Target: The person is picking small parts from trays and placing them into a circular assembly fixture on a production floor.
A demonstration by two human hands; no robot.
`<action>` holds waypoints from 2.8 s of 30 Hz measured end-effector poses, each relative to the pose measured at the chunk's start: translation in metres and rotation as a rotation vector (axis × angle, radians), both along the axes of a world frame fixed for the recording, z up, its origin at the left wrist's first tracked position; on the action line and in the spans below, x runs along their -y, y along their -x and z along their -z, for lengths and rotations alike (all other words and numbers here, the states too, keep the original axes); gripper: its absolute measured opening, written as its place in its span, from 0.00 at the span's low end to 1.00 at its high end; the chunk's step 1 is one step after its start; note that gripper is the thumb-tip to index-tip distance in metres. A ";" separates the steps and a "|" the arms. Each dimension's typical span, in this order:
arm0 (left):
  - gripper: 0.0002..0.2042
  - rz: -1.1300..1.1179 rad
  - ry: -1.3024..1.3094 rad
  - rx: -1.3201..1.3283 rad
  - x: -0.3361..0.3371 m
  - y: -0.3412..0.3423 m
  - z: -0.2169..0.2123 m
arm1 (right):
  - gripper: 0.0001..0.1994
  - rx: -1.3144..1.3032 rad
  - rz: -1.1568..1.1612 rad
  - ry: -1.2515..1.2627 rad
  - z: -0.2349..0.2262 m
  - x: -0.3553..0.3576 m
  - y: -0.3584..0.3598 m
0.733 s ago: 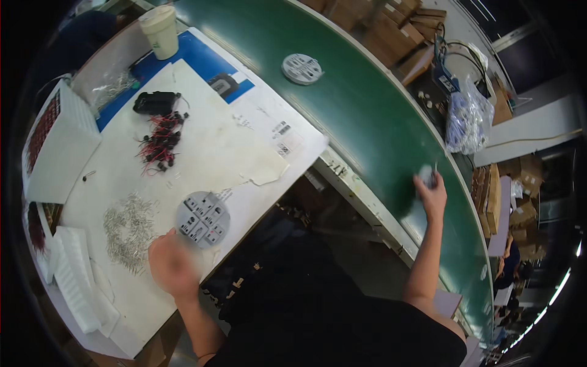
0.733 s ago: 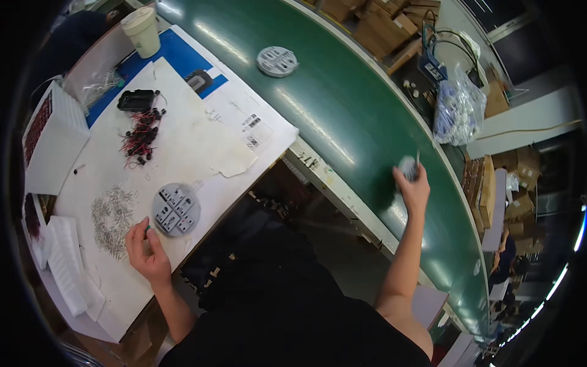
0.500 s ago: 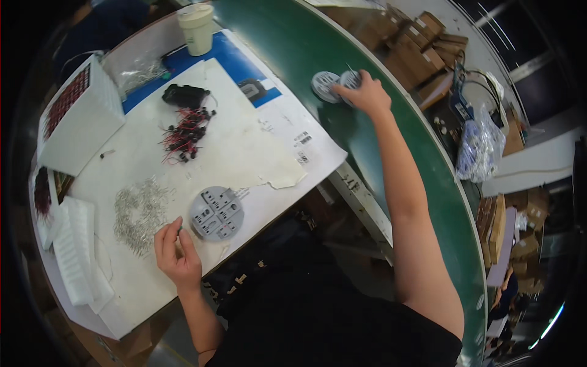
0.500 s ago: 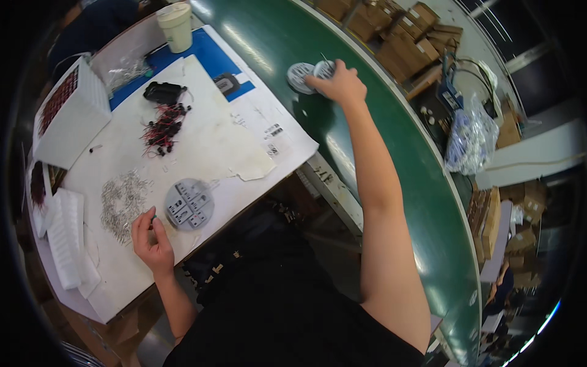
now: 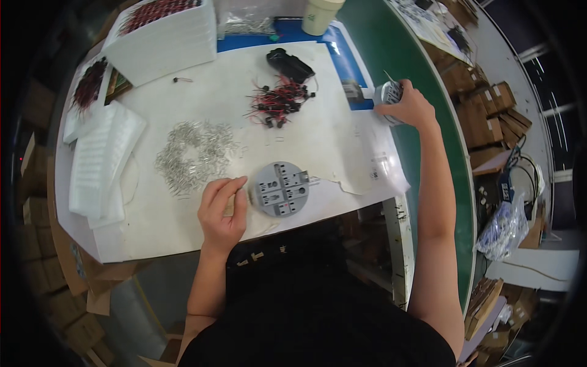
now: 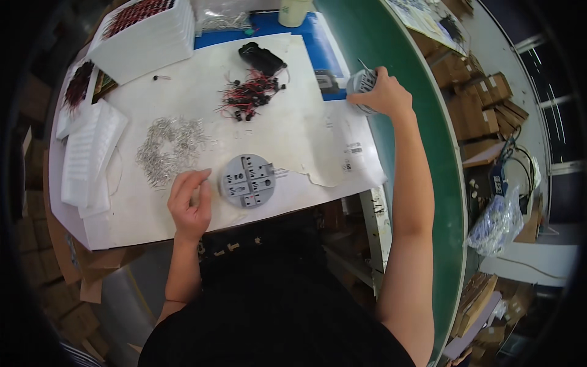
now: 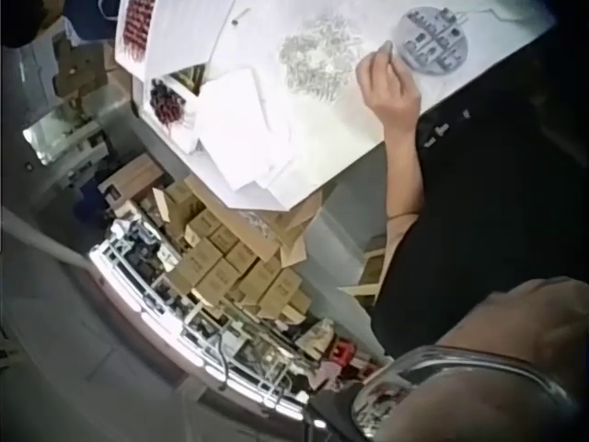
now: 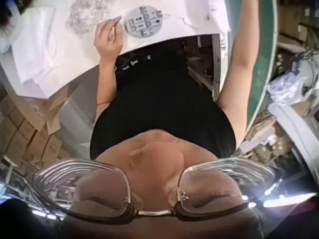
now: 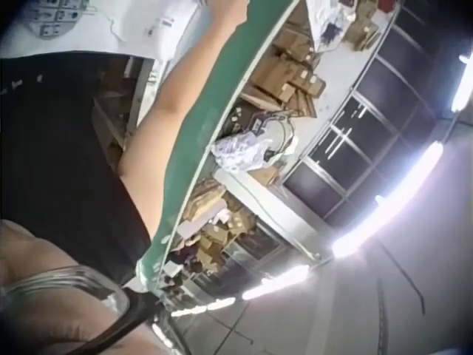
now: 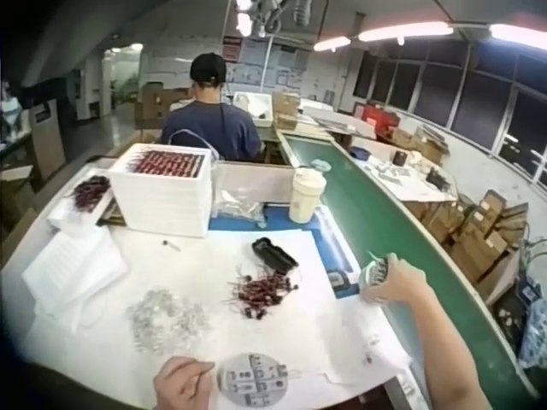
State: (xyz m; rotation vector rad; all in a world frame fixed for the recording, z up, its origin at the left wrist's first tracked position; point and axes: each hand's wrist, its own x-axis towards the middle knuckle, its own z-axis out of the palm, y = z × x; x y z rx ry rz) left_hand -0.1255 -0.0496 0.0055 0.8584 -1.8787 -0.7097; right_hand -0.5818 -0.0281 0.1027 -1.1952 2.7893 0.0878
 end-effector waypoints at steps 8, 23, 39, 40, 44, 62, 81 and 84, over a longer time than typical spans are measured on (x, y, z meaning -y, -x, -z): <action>0.12 -0.014 0.008 0.016 0.001 -0.002 -0.006 | 0.49 -0.057 -0.282 0.024 0.007 0.048 -0.096; 0.15 0.109 -0.199 -0.004 -0.002 0.008 -0.020 | 0.09 0.501 -0.461 0.421 0.078 0.033 -0.211; 0.17 0.134 -0.119 0.124 -0.001 0.021 -0.005 | 0.10 0.459 -0.410 0.334 0.070 0.022 -0.215; 0.17 0.133 -0.122 0.135 0.000 0.018 -0.005 | 0.10 0.462 -0.412 0.334 0.071 0.021 -0.215; 0.16 0.132 -0.128 0.148 0.005 0.011 -0.007 | 0.09 0.356 -0.473 0.453 0.071 0.013 -0.212; 0.15 0.098 -0.101 0.063 0.006 0.013 0.001 | 0.15 0.722 -0.351 0.370 0.044 0.007 -0.250; 0.14 0.260 0.045 0.298 0.037 0.033 -0.028 | 0.14 0.658 -0.609 0.799 0.102 -0.046 -0.233; 0.13 0.323 -0.006 0.352 0.039 0.033 -0.035 | 0.14 0.643 -0.597 0.799 0.102 -0.044 -0.234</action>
